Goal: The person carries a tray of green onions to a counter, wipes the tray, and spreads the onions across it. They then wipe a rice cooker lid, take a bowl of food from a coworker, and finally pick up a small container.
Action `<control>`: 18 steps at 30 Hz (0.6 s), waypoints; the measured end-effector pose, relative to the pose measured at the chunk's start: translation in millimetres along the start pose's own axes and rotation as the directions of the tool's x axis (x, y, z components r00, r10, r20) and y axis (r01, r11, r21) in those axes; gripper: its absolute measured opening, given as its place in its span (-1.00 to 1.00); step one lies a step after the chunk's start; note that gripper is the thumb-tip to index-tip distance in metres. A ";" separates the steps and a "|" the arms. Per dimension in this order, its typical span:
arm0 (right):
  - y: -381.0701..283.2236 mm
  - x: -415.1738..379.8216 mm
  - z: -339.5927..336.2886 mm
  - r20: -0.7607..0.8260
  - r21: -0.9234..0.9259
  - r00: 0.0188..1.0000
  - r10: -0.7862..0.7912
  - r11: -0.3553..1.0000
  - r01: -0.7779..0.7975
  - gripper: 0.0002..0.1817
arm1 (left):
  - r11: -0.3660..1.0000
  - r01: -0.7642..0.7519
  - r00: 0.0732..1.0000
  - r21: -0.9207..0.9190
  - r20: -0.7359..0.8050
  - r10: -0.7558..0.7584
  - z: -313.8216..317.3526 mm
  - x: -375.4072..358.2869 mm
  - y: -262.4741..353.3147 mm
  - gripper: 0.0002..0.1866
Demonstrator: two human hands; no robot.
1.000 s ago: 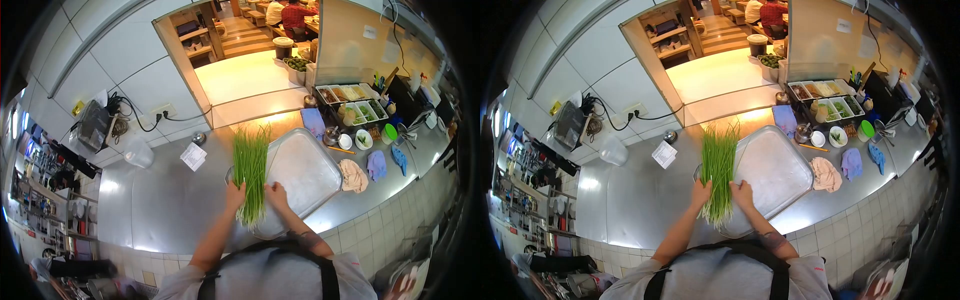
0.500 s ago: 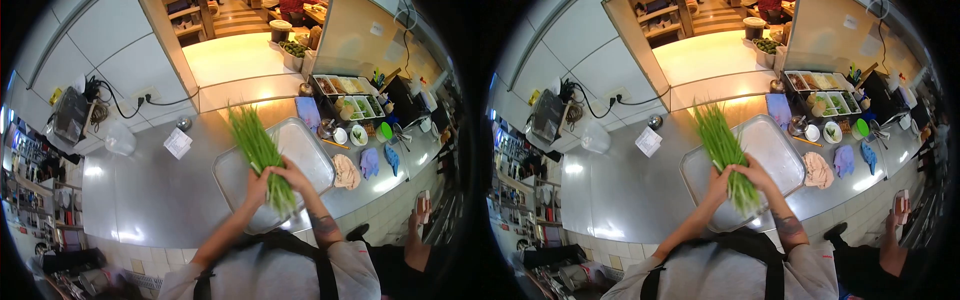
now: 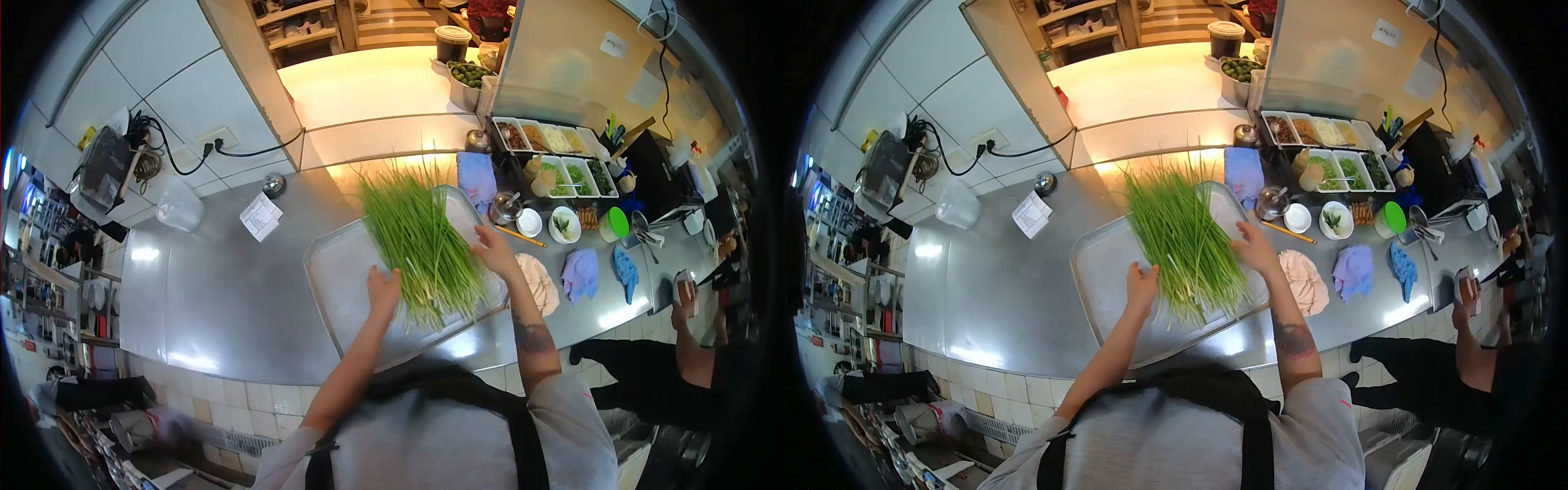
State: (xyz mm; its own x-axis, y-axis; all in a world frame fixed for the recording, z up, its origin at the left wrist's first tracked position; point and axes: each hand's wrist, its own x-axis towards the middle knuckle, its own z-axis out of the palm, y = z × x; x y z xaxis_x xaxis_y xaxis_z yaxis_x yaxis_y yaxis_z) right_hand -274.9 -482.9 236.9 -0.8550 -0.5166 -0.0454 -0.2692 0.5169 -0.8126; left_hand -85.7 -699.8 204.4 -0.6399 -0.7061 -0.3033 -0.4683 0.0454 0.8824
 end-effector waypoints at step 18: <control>14.4 -84.9 -79.0 -0.278 0.029 0.954 0.113 0.994 -0.109 -0.70 | 0.820 -0.209 0.724 0.532 -0.479 0.496 -114.9 -57.6 -33.6 -0.76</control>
State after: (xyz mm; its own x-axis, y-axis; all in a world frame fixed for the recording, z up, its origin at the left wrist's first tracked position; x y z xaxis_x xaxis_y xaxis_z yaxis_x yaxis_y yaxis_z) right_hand -241.2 -377.6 274.9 -0.9691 -0.2452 0.0265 -0.1615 0.5496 -0.8197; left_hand 36.9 -741.9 233.5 -0.4037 -0.8275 0.3902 -0.5747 0.5612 0.5956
